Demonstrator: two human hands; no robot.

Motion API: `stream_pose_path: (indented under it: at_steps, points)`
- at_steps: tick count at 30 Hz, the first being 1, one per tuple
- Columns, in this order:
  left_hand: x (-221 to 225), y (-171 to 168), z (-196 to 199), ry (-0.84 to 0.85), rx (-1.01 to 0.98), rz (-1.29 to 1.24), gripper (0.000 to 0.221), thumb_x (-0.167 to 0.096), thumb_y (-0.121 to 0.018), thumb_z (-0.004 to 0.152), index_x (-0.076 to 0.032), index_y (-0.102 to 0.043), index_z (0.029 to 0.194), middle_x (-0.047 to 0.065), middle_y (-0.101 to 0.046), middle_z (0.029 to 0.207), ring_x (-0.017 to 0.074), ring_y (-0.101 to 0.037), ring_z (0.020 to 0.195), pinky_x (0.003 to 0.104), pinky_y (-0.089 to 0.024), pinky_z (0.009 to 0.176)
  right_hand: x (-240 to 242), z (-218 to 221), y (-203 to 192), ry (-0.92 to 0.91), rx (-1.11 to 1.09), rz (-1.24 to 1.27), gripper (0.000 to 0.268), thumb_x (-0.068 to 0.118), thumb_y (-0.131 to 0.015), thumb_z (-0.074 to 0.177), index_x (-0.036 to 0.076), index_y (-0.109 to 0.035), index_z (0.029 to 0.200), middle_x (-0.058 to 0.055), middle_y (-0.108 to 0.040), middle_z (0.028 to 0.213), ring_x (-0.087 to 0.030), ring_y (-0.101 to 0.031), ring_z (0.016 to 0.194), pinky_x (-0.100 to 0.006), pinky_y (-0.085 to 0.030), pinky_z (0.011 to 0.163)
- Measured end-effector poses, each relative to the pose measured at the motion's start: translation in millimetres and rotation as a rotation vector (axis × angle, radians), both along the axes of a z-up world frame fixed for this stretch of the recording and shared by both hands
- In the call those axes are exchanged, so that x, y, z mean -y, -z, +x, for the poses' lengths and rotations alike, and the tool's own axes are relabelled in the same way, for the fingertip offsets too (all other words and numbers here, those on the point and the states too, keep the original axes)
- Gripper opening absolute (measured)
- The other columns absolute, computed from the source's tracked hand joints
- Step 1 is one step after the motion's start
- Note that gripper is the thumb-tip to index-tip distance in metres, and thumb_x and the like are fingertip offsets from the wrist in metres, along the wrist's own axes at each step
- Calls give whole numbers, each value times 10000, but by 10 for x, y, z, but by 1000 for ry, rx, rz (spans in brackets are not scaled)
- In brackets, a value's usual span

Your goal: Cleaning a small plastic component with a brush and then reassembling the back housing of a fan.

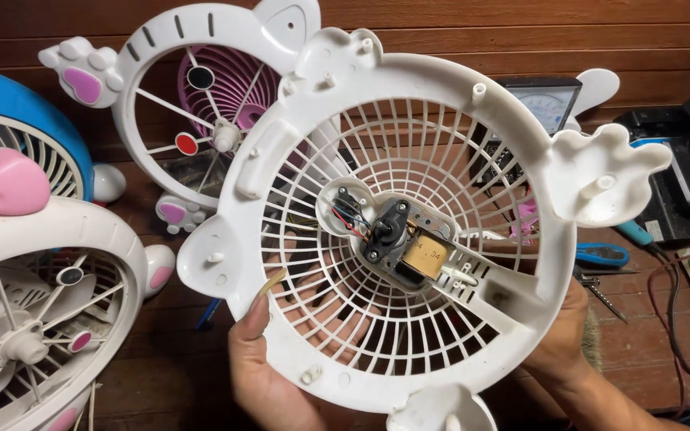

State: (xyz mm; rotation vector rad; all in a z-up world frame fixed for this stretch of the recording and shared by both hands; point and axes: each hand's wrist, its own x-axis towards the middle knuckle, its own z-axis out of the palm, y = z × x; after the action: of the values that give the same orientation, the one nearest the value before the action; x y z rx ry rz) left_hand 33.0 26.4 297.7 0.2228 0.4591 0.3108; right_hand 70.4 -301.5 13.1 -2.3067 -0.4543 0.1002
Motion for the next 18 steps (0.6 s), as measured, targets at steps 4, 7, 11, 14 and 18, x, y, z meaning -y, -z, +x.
stream_pose_path:
  at_steps: [4, 7, 11, 14, 18]
  points:
    - [-45, 49, -23, 17, 40, -18, 596, -279, -550, 814, 43, -595, 1314, 295, -651, 1261, 484, -625, 1161, 617, -508, 976, 195, 51, -46, -53, -17, 50, 779, 244, -755, 762, 36, -499, 1468, -97, -721, 1341, -221, -726, 1139, -381, -589, 933]
    - [-97, 34, -20, 40, 75, -31, 593, -283, -556, 819, 39, -595, 1315, 293, -651, 1263, 484, -623, 1162, 617, -505, 978, 297, 62, -202, -83, -26, 86, 781, 226, -753, 766, 30, -489, 1475, -95, -722, 1343, -214, -730, 1138, -376, -595, 936]
    - [-164, -131, 38, 64, 120, -48, 590, -288, -565, 824, 34, -595, 1317, 289, -650, 1265, 484, -620, 1164, 617, -502, 982, 307, 67, -479, -129, -39, 135, 784, 203, -751, 772, 22, -476, 1484, -93, -724, 1344, -205, -736, 1137, -369, -604, 939]
    - [-203, -53, 39, 77, 153, -60, 587, -292, -572, 828, 31, -596, 1318, 286, -650, 1267, 484, -618, 1165, 617, -499, 984, 230, 92, -675, -168, -51, 171, 787, 185, -749, 776, 16, -467, 1490, -92, -726, 1345, -198, -740, 1137, -364, -610, 942]
    - [-321, 48, 41, 113, 184, -84, 583, -298, -581, 834, 26, -596, 1319, 283, -649, 1269, 484, -615, 1167, 617, -496, 987, 57, 15, -890, -199, -79, 216, 791, 161, -747, 781, 8, -454, 1499, -89, -728, 1347, -188, -745, 1136, -358, -619, 946]
